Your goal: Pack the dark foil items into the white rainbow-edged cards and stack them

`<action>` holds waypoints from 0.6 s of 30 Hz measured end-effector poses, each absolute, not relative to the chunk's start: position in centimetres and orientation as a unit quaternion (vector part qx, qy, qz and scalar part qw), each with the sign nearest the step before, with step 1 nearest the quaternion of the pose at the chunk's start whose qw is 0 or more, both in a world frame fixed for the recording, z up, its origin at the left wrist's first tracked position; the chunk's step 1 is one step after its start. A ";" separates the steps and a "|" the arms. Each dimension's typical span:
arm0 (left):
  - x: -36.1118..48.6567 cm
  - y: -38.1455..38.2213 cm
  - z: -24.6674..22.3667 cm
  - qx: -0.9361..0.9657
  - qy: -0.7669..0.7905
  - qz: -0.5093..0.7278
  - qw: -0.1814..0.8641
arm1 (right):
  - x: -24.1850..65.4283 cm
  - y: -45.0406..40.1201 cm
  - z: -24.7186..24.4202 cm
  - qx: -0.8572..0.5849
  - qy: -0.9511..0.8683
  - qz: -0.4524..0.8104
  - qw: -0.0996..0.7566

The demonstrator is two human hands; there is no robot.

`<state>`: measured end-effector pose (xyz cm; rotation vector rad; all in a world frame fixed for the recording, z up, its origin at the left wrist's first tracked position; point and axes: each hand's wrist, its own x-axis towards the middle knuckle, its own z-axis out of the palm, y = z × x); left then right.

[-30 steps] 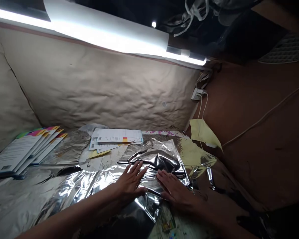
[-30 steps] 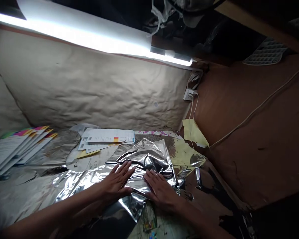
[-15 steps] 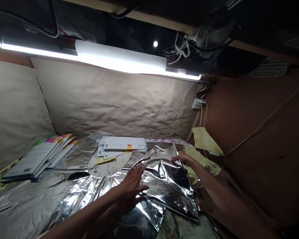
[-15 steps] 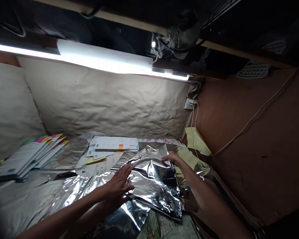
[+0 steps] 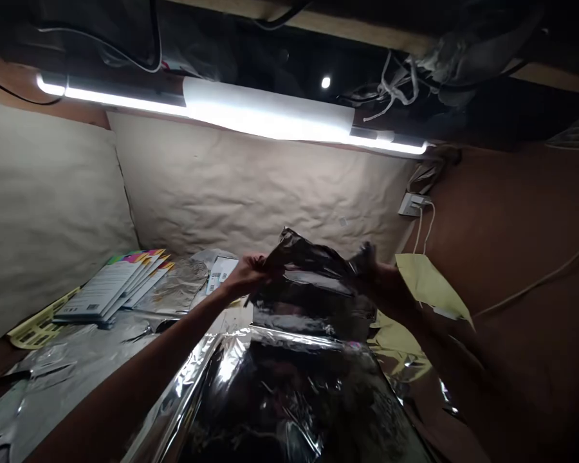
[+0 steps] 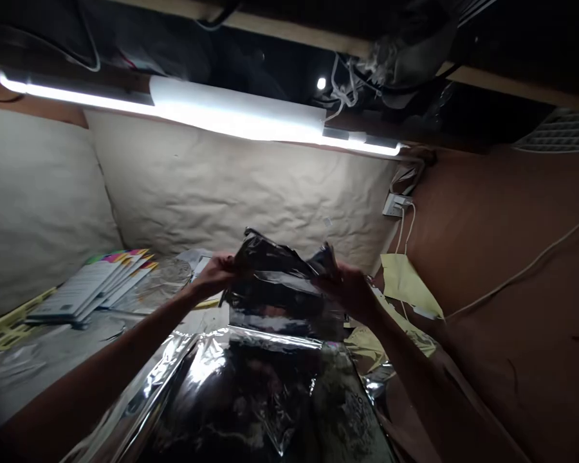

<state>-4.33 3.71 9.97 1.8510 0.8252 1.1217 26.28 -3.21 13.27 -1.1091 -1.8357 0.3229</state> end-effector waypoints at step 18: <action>-9.2 -12.5 -2.0 0.909 0.317 0.135 0.235 | 24.0 -14.5 -5.2 -0.370 -0.863 0.121 0.323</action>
